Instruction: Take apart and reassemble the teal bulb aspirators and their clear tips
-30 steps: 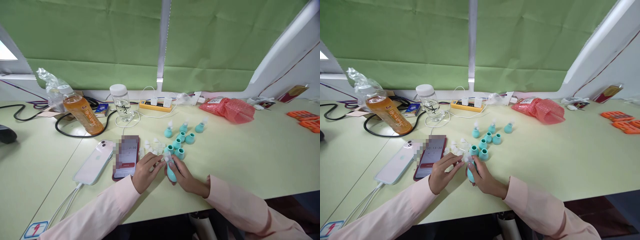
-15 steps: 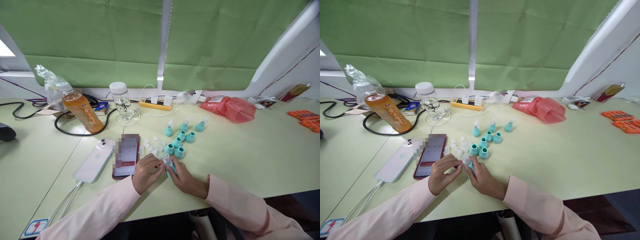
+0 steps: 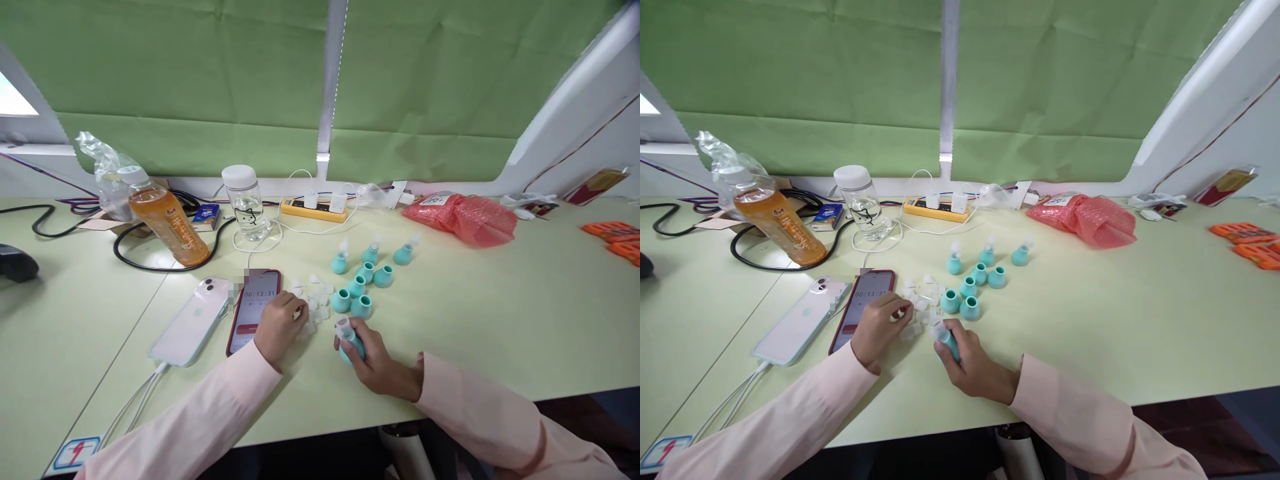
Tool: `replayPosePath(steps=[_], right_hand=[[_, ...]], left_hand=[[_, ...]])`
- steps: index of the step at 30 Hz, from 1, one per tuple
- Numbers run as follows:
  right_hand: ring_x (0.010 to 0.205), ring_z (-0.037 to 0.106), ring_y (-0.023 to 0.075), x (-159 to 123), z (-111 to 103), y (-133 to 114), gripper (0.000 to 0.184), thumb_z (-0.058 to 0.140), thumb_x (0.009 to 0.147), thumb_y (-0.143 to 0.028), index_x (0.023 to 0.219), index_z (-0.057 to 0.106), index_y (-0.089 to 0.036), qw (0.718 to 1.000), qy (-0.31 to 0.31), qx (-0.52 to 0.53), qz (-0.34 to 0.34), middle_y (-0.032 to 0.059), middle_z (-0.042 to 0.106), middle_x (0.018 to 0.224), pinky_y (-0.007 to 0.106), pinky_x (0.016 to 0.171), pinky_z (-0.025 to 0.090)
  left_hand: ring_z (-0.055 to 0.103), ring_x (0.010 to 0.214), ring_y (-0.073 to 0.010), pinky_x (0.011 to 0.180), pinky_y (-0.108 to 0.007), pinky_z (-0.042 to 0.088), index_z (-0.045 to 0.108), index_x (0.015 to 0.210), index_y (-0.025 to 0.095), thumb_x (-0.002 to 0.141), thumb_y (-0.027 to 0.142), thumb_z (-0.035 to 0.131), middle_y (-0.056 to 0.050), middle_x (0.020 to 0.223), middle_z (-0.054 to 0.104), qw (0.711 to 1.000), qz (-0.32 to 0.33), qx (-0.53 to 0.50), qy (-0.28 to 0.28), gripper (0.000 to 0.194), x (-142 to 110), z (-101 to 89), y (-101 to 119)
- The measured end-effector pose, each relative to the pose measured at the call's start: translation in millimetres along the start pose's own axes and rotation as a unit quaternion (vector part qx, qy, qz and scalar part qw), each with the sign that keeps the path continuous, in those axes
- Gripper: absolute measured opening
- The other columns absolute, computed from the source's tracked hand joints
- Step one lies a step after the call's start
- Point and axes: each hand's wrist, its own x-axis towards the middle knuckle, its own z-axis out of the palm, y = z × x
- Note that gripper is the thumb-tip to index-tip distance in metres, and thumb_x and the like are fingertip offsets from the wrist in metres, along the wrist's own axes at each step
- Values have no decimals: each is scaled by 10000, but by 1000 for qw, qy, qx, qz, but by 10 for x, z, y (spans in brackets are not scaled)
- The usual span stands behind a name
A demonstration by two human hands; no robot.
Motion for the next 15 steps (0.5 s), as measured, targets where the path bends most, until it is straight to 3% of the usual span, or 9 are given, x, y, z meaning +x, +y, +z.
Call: replayPosePath(steps=[3,7,11,15], right_hand=[[630,506,146,9,22,26,188,398,812,-347,907,450,-193,1000,8,-13,-13,24,544,714,267,597,413],[627,481,128,75,10,5,167,467,780,-342,816,477,-179,999,24,-22,-41,9,524,682,250,613,393],[571,433,105,114,-19,-73,212,441,801,-348,691,465,-168,997,-66,-22,-45,-12,472,608,228,556,362],[646,478,115,89,-21,-133,188,426,814,-319,744,486,-155,987,-146,-6,-61,9,528,694,235,622,383]], left_hand=[[503,556,-152,490,-249,381,573,563,144,761,116,446,-47,569,536,997,-19,48,-57,237,46,30,-124],[506,590,-169,518,-265,384,596,683,133,812,156,385,-62,612,546,998,-18,40,-54,249,36,-1,-101],[496,602,-141,571,-253,389,565,754,128,858,240,293,-50,633,535,995,2,-92,-25,312,-39,-76,76],[443,500,-110,494,-226,337,488,602,144,817,323,367,-6,529,472,969,49,-168,-173,305,-127,-55,229]])
